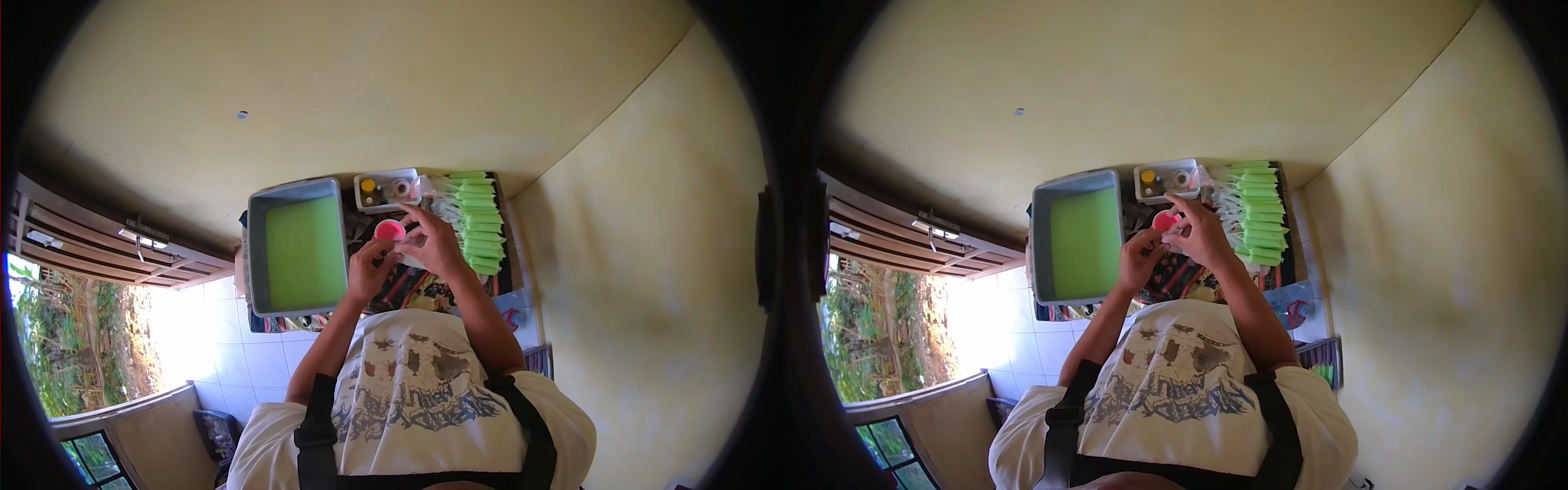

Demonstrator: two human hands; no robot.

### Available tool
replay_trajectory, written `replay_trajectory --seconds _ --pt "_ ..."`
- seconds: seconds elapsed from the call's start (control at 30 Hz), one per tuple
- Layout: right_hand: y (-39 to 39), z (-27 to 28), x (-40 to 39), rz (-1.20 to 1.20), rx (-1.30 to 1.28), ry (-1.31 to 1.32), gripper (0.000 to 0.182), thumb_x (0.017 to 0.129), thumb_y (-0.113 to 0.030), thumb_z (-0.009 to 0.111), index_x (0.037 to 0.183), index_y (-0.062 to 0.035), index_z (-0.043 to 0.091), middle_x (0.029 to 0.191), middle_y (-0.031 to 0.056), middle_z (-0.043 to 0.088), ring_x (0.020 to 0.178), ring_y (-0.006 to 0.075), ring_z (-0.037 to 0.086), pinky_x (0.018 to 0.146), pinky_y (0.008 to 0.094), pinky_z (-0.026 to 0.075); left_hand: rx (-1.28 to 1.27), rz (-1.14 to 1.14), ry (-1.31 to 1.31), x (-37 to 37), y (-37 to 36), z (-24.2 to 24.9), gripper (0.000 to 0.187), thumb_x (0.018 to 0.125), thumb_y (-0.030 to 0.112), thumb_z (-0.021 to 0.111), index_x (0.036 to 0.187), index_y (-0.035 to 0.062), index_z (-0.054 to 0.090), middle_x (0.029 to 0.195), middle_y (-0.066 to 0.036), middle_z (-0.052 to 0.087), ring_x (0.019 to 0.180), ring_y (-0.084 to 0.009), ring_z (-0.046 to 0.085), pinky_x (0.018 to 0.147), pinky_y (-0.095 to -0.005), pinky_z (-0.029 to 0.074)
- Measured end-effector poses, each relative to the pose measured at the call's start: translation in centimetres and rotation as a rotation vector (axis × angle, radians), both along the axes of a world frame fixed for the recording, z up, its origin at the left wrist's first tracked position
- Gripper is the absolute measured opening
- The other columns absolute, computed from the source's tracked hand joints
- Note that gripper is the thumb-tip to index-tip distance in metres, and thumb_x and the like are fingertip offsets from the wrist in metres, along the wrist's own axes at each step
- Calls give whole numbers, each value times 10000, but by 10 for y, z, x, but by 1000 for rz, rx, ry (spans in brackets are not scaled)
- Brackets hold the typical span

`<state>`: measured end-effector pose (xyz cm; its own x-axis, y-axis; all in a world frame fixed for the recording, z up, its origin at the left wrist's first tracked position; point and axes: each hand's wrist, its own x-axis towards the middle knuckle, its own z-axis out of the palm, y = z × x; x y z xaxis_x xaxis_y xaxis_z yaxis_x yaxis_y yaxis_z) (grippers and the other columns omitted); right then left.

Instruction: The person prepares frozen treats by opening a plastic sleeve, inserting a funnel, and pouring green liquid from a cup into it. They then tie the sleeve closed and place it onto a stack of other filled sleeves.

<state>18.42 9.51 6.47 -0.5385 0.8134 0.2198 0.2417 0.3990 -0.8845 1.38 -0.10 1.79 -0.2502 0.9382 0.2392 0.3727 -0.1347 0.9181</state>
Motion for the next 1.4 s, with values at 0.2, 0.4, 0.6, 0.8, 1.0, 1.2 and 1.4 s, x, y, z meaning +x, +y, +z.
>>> replay_trajectory --seconds 0.2,0.4,0.6,0.8,1.0,1.2,1.4 --pt "16 -65 -11 47 68 9 453 911 -205 840 1332 -84 727 1180 111 722 900 215 767 801 350 604 -177 189 -173 -25 -19 -47 210 911 121 888 1058 6 791 822 -19 735 741 -99 688 673 -267 559" --pt "13 -185 -31 -4 271 -497 393 846 -269 863 1191 -96 786 1193 156 636 1051 372 703 883 481 582 -128 224 -443 -34 -30 -45 138 917 60 882 984 -2 779 840 7 736 777 -55 655 698 -221 537" --pt "16 -218 -33 -61 261 -328 235 783 -87 898 1001 -53 816 1085 139 646 994 345 697 834 466 581 -50 203 -533 -41 -30 -33 149 906 29 880 978 -3 753 903 -21 765 826 -70 682 749 -227 537" --pt "16 -206 -30 -201 317 -177 253 824 -129 890 1049 -42 814 1077 128 665 954 323 704 819 438 590 -70 194 -506 -46 -27 -23 160 885 32 894 963 7 756 911 -27 775 842 -74 662 795 -256 538" --pt "2 -72 -8 -304 305 47 160 945 -67 807 1101 -30 798 1066 137 754 920 310 747 800 382 593 -57 247 -262 -49 -21 -10 163 859 106 920 924 37 787 882 -10 780 838 -100 623 829 -295 515" --pt "-18 44 2 -139 449 165 171 961 -21 791 1131 -8 796 1064 148 775 920 241 755 781 339 589 -89 217 -209 -49 -11 -3 183 847 153 936 921 51 803 873 -20 788 847 -115 645 846 -305 521" --pt "-20 44 -12 -118 481 107 195 927 -84 835 1122 -76 820 1035 95 764 838 228 764 702 339 600 -113 202 -218 -49 -10 4 207 837 153 944 933 39 800 890 -27 792 887 -125 693 879 -312 546"
